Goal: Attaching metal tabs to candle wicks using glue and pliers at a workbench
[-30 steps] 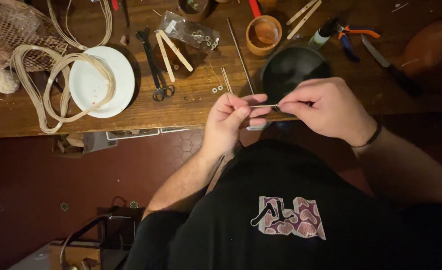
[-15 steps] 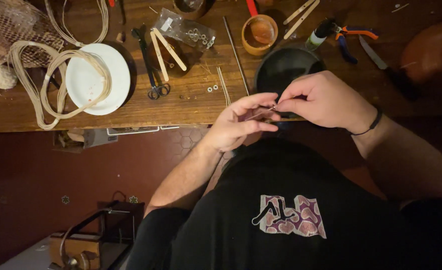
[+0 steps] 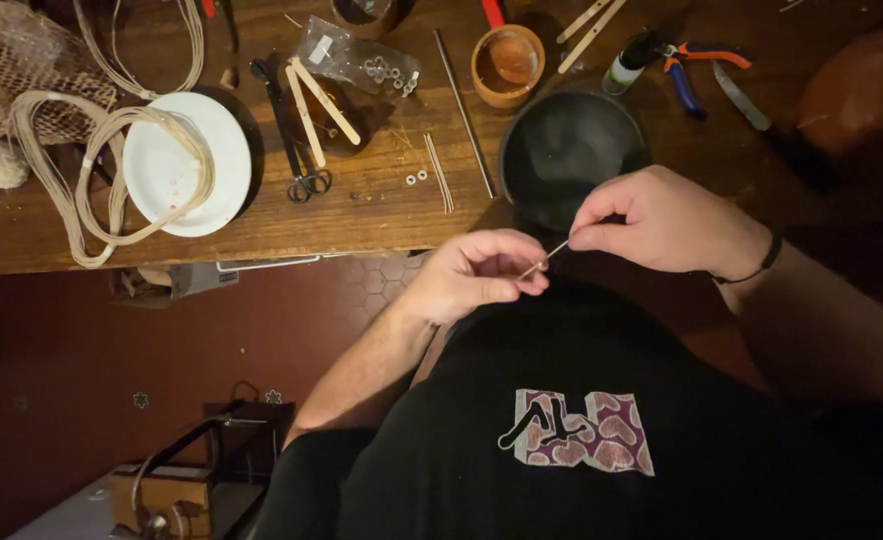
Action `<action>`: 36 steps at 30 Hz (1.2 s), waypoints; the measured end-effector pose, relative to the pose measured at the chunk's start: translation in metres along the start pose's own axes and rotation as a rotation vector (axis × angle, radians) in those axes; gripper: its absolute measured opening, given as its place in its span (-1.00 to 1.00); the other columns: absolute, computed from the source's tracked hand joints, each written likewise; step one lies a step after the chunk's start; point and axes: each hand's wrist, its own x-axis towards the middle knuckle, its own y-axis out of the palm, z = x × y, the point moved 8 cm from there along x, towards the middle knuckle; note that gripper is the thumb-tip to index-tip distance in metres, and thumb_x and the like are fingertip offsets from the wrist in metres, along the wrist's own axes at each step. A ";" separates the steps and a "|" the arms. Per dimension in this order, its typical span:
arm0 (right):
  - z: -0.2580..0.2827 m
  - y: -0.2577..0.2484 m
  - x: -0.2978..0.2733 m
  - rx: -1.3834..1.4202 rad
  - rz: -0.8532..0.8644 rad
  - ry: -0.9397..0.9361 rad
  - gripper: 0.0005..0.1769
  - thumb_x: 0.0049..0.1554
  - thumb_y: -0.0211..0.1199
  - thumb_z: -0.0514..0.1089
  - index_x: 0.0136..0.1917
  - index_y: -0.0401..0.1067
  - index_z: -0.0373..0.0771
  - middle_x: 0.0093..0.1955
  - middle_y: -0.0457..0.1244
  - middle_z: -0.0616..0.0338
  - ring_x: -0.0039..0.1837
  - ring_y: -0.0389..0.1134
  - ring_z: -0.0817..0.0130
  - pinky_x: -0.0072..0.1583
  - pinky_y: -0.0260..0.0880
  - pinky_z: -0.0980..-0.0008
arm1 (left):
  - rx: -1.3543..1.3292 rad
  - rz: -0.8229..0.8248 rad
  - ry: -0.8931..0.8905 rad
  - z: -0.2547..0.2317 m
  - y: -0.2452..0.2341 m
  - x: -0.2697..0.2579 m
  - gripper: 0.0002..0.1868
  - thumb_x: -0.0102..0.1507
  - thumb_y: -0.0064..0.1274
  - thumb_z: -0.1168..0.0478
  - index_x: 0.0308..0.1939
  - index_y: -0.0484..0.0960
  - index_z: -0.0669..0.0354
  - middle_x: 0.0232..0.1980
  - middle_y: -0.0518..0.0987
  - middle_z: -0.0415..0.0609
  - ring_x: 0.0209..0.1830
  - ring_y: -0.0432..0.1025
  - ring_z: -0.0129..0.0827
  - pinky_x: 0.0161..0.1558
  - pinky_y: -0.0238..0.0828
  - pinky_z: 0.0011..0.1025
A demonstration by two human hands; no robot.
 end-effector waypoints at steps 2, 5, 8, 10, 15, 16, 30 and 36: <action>-0.005 0.002 -0.002 0.025 0.015 0.011 -0.85 0.07 0.45 -0.05 -0.11 0.71 -0.10 -0.17 0.50 0.18 -0.03 0.50 0.30 0.03 0.50 0.22 | 0.069 0.031 -0.009 -0.002 0.004 -0.001 -0.52 0.17 0.35 0.40 0.10 0.56 0.63 0.05 0.54 0.28 -0.05 0.61 -0.07 -0.01 0.67 -0.11; -0.004 0.001 -0.004 0.011 0.040 0.032 -0.85 0.06 0.45 -0.07 -0.10 0.70 -0.11 -0.14 0.51 0.12 -0.02 0.51 0.24 0.04 0.50 0.15 | 0.163 0.044 0.019 0.000 -0.001 0.000 -0.68 0.15 0.33 0.47 -0.07 0.62 0.62 -0.10 0.54 0.29 -0.17 0.62 -0.05 -0.15 0.69 -0.11; 0.004 -0.002 -0.010 0.056 0.038 0.017 -0.70 -0.01 0.49 -0.09 0.01 0.65 -0.19 -0.10 0.50 0.04 0.04 0.50 0.21 0.08 0.48 0.10 | 0.207 0.042 0.051 -0.010 0.005 0.002 -0.76 0.12 0.34 0.52 -0.20 0.64 0.62 -0.19 0.55 0.33 -0.27 0.61 -0.04 -0.25 0.70 -0.12; -0.003 0.002 -0.010 0.149 0.047 0.015 -0.83 0.05 0.42 -0.15 -0.07 0.66 -0.20 -0.28 0.45 0.12 -0.16 0.41 0.32 -0.06 0.45 0.27 | 0.321 0.063 0.100 -0.022 0.013 0.007 -0.79 0.12 0.37 0.44 -0.23 0.69 0.51 -0.22 0.59 0.26 -0.30 0.59 -0.13 -0.24 0.64 -0.22; -0.013 0.005 -0.010 0.293 0.017 -0.020 -0.91 0.09 0.34 -0.26 -0.16 0.67 -0.23 -0.47 0.38 0.18 -0.39 0.33 0.42 -0.27 0.41 0.46 | 0.508 0.128 0.118 -0.038 0.040 0.015 -0.76 0.19 0.36 0.28 -0.14 0.75 0.38 -0.18 0.67 0.19 -0.25 0.59 -0.21 -0.19 0.60 -0.31; -0.013 0.006 -0.009 0.290 0.026 -0.036 -0.92 0.09 0.35 -0.26 -0.15 0.66 -0.23 -0.46 0.38 0.18 -0.38 0.33 0.44 -0.27 0.41 0.47 | 0.455 0.172 0.072 -0.035 0.045 0.016 -0.70 0.24 0.31 0.29 -0.01 0.69 0.41 -0.08 0.65 0.25 -0.16 0.61 -0.14 -0.12 0.63 -0.24; -0.103 -0.115 0.027 -1.115 -0.586 -0.187 -0.04 -0.04 0.41 0.55 0.35 0.47 -0.18 0.25 0.31 0.07 0.21 0.39 0.00 0.09 0.47 0.06 | 1.754 0.208 0.588 -0.118 0.061 0.027 -0.65 0.41 0.15 0.12 0.20 0.56 0.23 0.16 0.67 0.07 0.03 0.67 -0.16 0.04 0.73 -0.17; -0.110 -0.115 0.044 -1.008 -0.592 -0.185 -0.28 0.14 0.39 0.30 0.43 0.57 -0.13 0.17 0.35 0.00 0.17 0.32 -0.12 0.08 0.43 -0.01 | 1.679 0.130 0.570 -0.130 0.053 0.032 -0.72 0.47 0.03 0.17 0.17 0.57 0.27 0.20 0.64 0.07 0.08 0.66 -0.15 0.00 0.64 -0.32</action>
